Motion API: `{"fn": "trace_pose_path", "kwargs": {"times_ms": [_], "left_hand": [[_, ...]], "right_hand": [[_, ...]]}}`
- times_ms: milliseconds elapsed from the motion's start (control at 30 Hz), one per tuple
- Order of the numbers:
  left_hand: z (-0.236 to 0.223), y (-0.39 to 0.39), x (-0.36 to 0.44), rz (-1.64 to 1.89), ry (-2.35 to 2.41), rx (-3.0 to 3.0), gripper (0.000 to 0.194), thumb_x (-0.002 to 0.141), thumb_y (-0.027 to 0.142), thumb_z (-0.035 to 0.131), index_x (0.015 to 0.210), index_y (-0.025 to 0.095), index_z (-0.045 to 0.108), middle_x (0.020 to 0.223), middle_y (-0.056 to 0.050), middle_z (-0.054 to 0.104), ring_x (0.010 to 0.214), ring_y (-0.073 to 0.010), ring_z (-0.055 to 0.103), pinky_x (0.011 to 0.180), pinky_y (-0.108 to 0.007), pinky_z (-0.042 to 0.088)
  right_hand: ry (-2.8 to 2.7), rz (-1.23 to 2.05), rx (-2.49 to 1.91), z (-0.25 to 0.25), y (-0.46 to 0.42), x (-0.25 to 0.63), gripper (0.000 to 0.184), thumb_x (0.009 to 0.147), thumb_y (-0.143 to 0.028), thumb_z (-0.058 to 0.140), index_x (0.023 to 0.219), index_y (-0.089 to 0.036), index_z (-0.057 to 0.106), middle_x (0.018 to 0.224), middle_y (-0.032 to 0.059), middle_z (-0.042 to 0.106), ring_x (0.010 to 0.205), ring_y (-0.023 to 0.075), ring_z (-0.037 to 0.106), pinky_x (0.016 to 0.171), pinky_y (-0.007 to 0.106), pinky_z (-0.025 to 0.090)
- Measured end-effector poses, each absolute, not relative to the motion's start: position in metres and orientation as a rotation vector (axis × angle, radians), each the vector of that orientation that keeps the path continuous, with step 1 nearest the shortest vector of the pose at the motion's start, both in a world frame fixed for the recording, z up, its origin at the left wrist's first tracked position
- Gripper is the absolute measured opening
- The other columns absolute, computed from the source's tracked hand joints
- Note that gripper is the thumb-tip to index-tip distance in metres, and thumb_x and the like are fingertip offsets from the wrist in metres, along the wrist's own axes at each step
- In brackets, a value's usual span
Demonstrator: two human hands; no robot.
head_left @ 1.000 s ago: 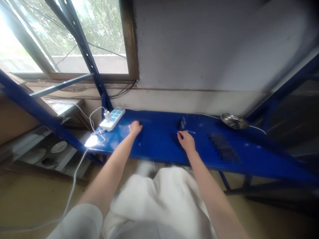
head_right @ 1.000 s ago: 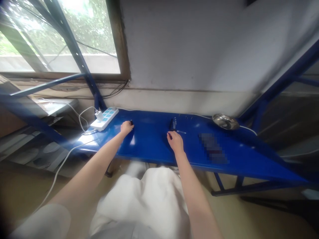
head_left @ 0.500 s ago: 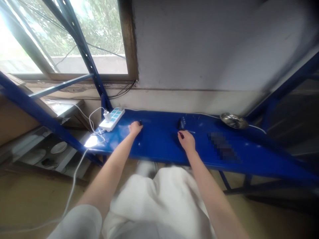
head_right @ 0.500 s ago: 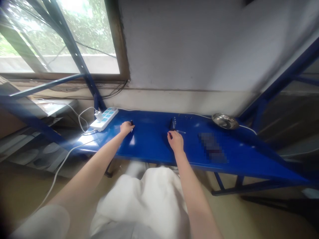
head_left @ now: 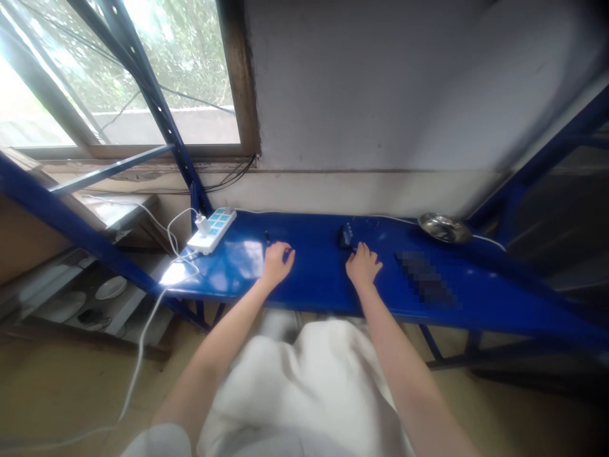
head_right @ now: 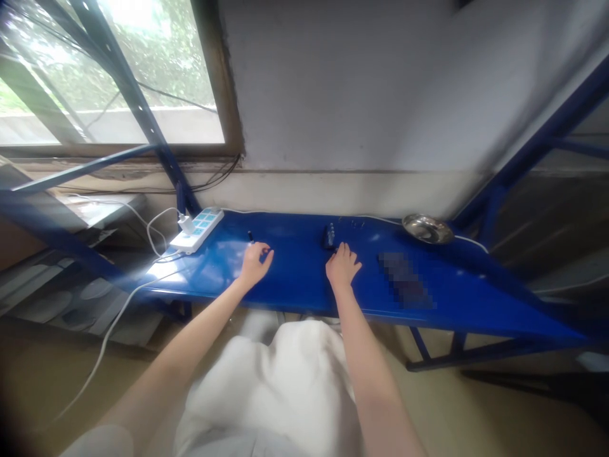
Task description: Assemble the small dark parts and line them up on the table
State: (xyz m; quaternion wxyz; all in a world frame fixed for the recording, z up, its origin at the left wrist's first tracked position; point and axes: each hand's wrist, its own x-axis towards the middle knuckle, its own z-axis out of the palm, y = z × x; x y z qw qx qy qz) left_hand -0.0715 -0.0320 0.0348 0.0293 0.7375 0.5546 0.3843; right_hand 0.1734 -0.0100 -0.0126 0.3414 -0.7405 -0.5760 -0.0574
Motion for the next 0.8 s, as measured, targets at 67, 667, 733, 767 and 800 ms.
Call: {"fn": "trace_pose_path", "kwargs": {"times_ms": [67,667,733,767,800], "left_hand": [[0.036,-0.039,-0.056,1.095,1.512,2.438,0.024,0.087,0.029,0.039,0.098,0.017,0.055,0.09,-0.007,0.061,0.087,-0.0159,0.055,0.084,-0.031,0.039],[0.041,0.0,0.075,0.215,1.517,2.507,0.048,0.086,0.017,0.032,0.134,0.011,0.032,0.101,-0.017,0.063,0.089,-0.0248,0.062,0.075,-0.034,0.044],[0.04,0.005,0.081,0.179,1.55,2.46,0.048,0.085,0.017,0.034,0.133,0.01,0.033,0.1,-0.018,0.063,0.087,-0.0253,0.062,0.074,-0.035,0.045],[0.039,0.007,0.083,0.181,1.563,2.443,0.047,0.085,0.018,0.035,0.131,0.01,0.035,0.1,-0.018,0.063,0.087,-0.0255,0.063,0.075,-0.035,0.045],[0.039,0.009,0.085,0.192,1.576,2.428,0.045,0.085,0.018,0.036,0.13,0.011,0.037,0.099,-0.018,0.063,0.088,-0.0257,0.063,0.075,-0.036,0.045]], "right_hand": [[-1.509,-0.127,-1.955,-0.014,-0.009,0.174,0.046,0.083,-0.021,0.029,0.124,-0.011,0.047,0.122,0.0224,0.05,0.107,0.0339,0.042,0.081,0.054,0.031],[-1.487,-0.271,-1.949,-0.01,-0.018,0.174,0.026,0.077,-0.019,0.04,0.089,-0.012,0.062,0.086,0.0168,0.06,0.084,0.0269,0.047,0.072,0.04,0.031],[-1.479,-0.244,-1.977,-0.009,-0.018,0.175,0.026,0.077,-0.018,0.04,0.088,-0.012,0.062,0.087,0.0165,0.06,0.084,0.0271,0.048,0.072,0.04,0.031],[-1.473,-0.228,-1.988,-0.009,-0.018,0.175,0.026,0.077,-0.018,0.04,0.088,-0.012,0.062,0.087,0.0164,0.06,0.084,0.0272,0.048,0.072,0.04,0.031],[-1.468,-0.214,-1.992,-0.008,-0.017,0.175,0.026,0.076,-0.018,0.04,0.088,-0.012,0.062,0.087,0.0163,0.06,0.084,0.0272,0.048,0.072,0.04,0.031]]}}
